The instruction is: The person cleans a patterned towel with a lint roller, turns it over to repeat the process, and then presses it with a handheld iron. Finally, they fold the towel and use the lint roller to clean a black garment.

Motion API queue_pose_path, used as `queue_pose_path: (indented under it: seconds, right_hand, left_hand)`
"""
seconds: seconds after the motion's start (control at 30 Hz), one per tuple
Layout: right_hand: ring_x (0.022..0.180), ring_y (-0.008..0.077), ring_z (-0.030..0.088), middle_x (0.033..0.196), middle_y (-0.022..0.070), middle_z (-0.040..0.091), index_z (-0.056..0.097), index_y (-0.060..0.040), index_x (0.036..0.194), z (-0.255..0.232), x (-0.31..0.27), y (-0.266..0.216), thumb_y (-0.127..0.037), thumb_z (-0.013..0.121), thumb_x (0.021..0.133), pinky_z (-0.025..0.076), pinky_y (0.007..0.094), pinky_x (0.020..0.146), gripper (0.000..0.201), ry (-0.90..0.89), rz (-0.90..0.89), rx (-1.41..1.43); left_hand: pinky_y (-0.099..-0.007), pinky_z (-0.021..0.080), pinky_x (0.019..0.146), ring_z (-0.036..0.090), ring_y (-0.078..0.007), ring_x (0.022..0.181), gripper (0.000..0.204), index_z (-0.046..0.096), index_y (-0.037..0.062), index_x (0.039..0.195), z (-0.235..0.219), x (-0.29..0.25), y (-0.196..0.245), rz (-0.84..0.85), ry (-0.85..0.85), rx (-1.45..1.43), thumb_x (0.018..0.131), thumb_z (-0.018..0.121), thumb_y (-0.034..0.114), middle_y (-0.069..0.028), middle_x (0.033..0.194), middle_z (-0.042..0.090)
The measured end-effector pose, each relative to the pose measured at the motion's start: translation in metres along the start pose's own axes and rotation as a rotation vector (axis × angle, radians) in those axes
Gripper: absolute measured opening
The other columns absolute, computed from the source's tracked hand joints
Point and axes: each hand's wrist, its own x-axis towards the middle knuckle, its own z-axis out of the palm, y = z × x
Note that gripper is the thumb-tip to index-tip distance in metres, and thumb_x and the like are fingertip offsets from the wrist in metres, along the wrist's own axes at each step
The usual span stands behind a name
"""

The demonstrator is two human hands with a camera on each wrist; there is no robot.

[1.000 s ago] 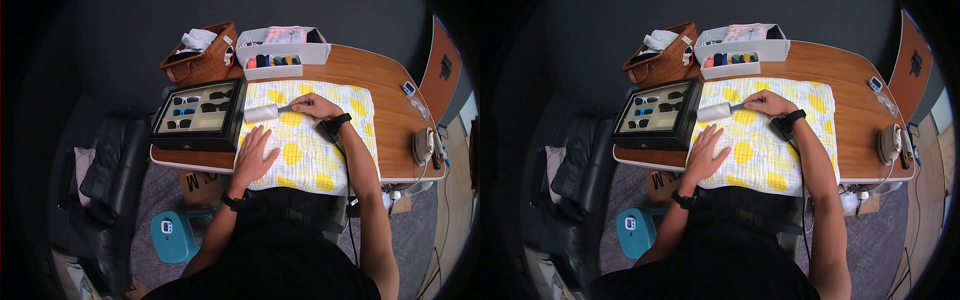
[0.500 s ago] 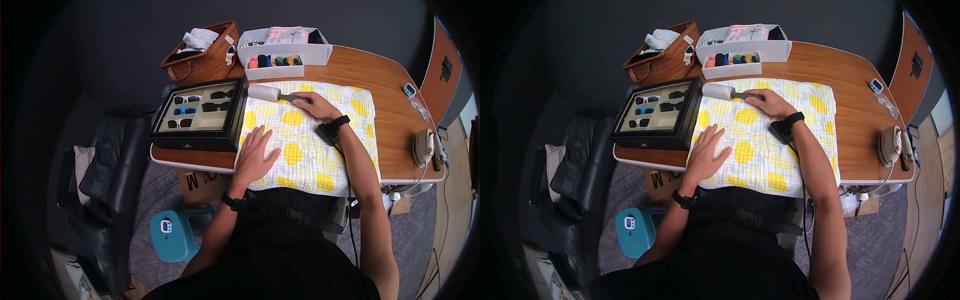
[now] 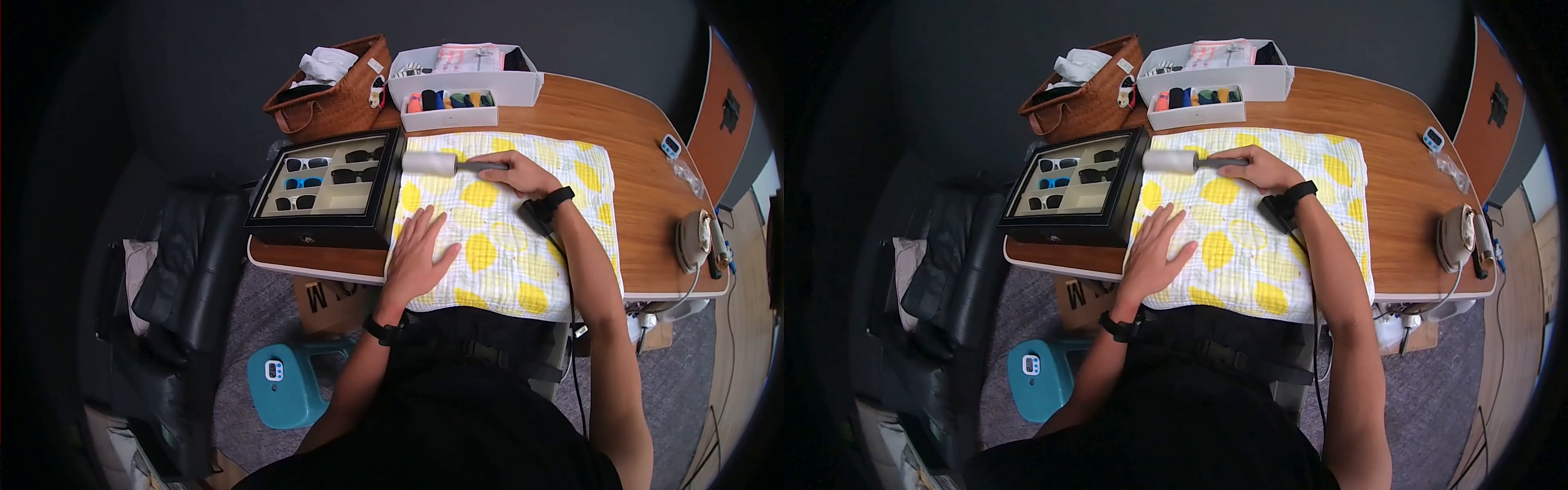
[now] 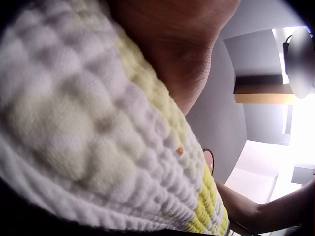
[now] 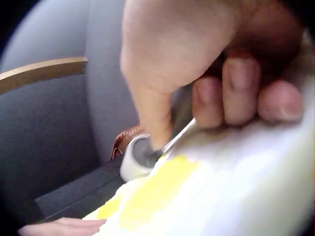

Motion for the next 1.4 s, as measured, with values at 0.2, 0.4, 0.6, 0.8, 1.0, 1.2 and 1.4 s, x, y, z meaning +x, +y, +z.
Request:
queue_pose_path:
  seconds: [0.2,0.4,0.6,0.8,1.0,1.2,1.4]
  right_hand:
    - [0.098,0.0337,0.07,0.111,0.0195,0.074,0.066,-0.0121,0.135,0.018,0.022,0.02,-0.035,0.066,0.098,0.053,0.0398,0.089,0.044,0.311,-0.336,-0.3]
    - [0.088,0.0259,0.069,0.107,0.016,0.075,0.069,-0.0127,0.133,0.003,0.009,0.009,-0.038,0.067,0.097,0.053,0.0369,0.085,0.044,0.068,-0.17,-0.219]
    - [0.094,0.0186,0.065,0.111,0.0122,0.075,0.071,-0.0093,0.129,0.003,-0.004,0.005,-0.03,0.066,0.1,0.051,0.0328,0.09,0.036,-0.114,-0.057,-0.098]
    - [0.098,0.0258,0.068,0.114,0.0159,0.074,0.068,-0.0111,0.133,0.012,-0.004,0.012,-0.037,0.067,0.098,0.051,0.0339,0.092,0.043,-0.056,-0.174,-0.199]
    - [0.091,0.0278,0.071,0.108,0.0172,0.075,0.07,-0.0173,0.132,0.01,-0.046,0.013,-0.036,0.067,0.098,0.053,0.0378,0.086,0.039,-0.301,-0.43,-0.299]
    - [0.081,0.0297,0.071,0.101,0.0187,0.075,0.069,-0.0122,0.131,0.016,-0.053,0.001,-0.032,0.069,0.097,0.054,0.0382,0.078,0.039,-0.092,-0.352,-0.379]
    - [0.078,0.0217,0.068,0.098,0.0133,0.076,0.071,-0.0108,0.128,0.022,-0.053,0.004,-0.03,0.073,0.094,0.053,0.0355,0.077,0.039,-0.071,-0.316,-0.416]
  left_hand:
    - [-0.0499,0.025,0.122,0.034,-0.042,0.147,0.063,0.05,0.002,0.146,-0.001,-0.001,0.001,0.001,0.005,-0.004,0.098,0.065,0.04,-0.0255,0.155,0.041]
    - [-0.0497,0.026,0.122,0.033,-0.0422,0.147,0.062,0.05,0.0021,0.146,-0.001,-0.002,0.0,0.012,0.006,-0.006,0.098,0.065,0.039,-0.0252,0.156,0.041]
    - [-0.0485,0.033,0.116,0.044,-0.0411,0.137,0.054,0.057,0.0007,0.137,-0.003,0.0,0.003,0.046,0.072,-0.048,0.096,0.066,0.034,-0.023,0.144,0.05]
    - [-0.0445,0.049,0.095,0.061,-0.035,0.109,0.029,0.069,0.0007,0.115,-0.019,-0.015,0.006,0.021,0.15,-0.126,0.091,0.07,0.018,-0.0148,0.115,0.065]
    - [-0.0435,0.051,0.092,0.063,-0.0331,0.106,0.029,0.07,0.0017,0.116,-0.034,-0.037,-0.011,0.21,0.119,0.017,0.091,0.068,0.015,-0.0144,0.111,0.066]
    - [-0.0436,0.051,0.086,0.062,-0.0317,0.1,0.027,0.072,0.0023,0.111,-0.033,-0.04,-0.017,0.221,0.171,-0.029,0.088,0.071,0.016,-0.0125,0.105,0.066]
    - [-0.0405,0.046,0.069,0.059,-0.0328,0.078,0.01,0.069,0.004,0.089,-0.036,-0.04,-0.039,0.22,0.321,0.004,0.079,0.072,0.007,-0.0115,0.086,0.061]
